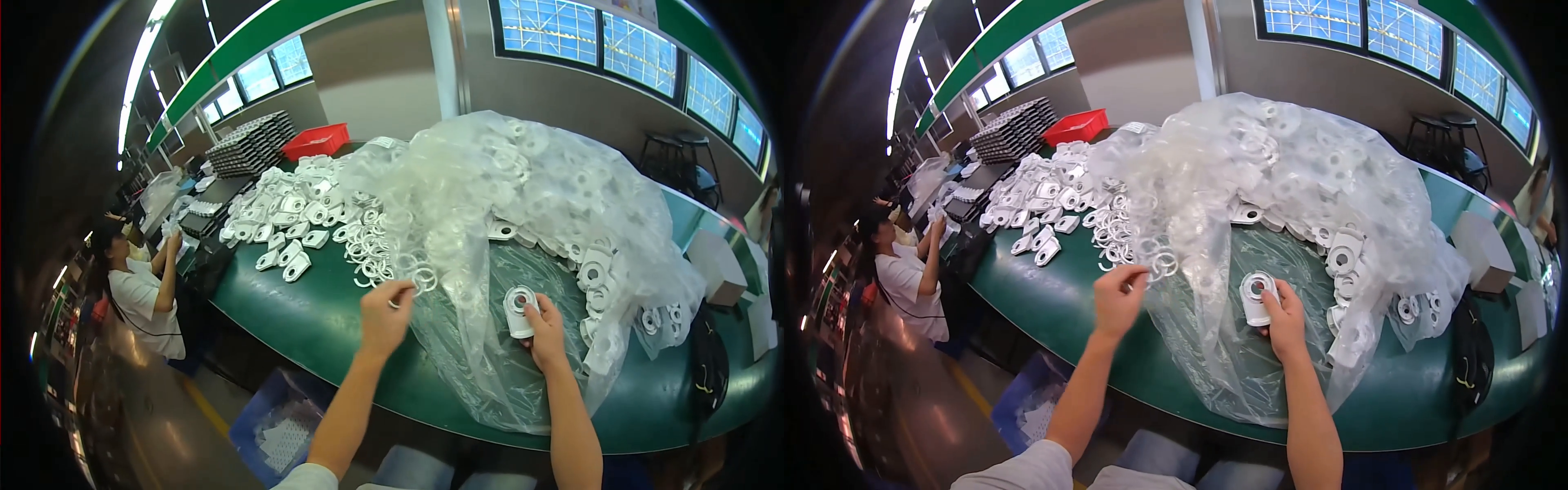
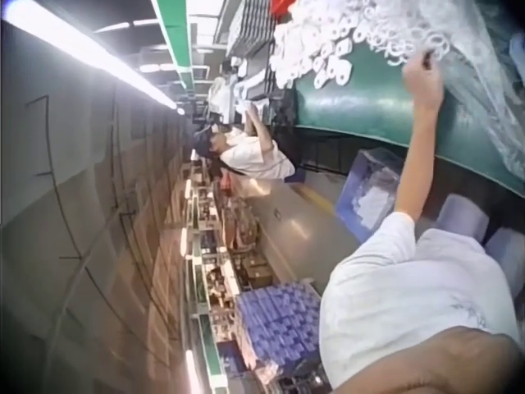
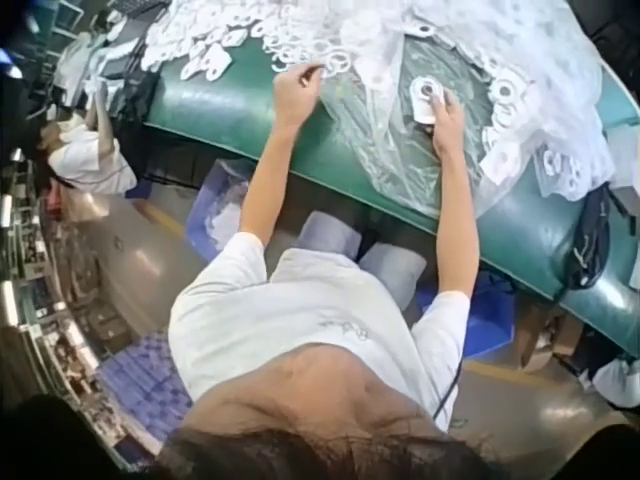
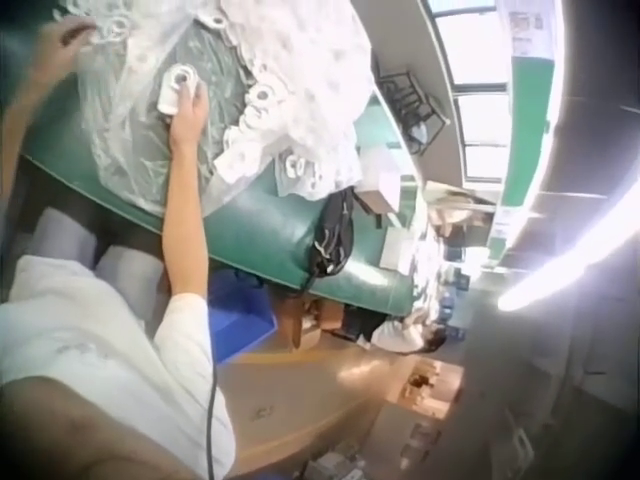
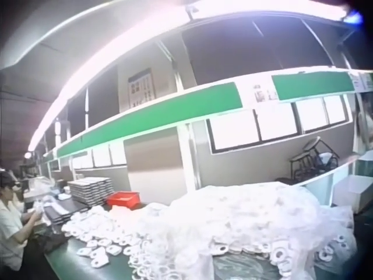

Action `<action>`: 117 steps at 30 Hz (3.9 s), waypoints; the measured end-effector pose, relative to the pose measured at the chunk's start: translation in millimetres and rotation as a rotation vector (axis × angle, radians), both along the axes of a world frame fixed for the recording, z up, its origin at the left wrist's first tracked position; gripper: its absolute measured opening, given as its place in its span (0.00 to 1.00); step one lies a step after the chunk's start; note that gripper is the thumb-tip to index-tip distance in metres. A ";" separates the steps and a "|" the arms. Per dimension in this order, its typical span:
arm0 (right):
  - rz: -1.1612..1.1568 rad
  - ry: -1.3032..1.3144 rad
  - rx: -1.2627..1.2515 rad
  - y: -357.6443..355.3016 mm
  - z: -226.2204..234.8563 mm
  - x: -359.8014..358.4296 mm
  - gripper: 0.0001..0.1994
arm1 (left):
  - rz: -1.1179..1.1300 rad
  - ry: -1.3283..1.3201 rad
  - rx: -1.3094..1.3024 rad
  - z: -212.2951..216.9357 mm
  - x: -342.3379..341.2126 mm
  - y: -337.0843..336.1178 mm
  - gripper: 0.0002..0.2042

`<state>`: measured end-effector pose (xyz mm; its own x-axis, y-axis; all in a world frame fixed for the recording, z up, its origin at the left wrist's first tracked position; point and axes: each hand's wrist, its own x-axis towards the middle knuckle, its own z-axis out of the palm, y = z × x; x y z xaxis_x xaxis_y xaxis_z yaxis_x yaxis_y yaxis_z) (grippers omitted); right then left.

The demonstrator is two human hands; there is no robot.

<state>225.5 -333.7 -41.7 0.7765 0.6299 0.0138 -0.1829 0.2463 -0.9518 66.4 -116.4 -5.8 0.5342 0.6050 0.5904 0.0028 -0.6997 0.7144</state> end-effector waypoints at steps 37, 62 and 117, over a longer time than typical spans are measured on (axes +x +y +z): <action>0.046 0.047 0.026 1.6 10.3 1.2 0.12 | -0.518 0.008 -0.599 -12.5 103.4 -28.9 0.10; 0.091 0.012 0.007 0.5 9.0 0.3 0.23 | -0.650 0.004 -1.023 -8.0 92.6 -49.4 0.09; 0.041 -0.163 -0.046 -2.4 14.9 -7.5 0.15 | -0.695 0.136 -0.696 -12.9 91.8 -59.2 0.07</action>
<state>217.9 -336.1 -26.8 0.7400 0.6640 0.1076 -0.0342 0.1969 -0.9798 158.2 -175.6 -18.8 0.9384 0.3202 0.1296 -0.1365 -0.0011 0.9906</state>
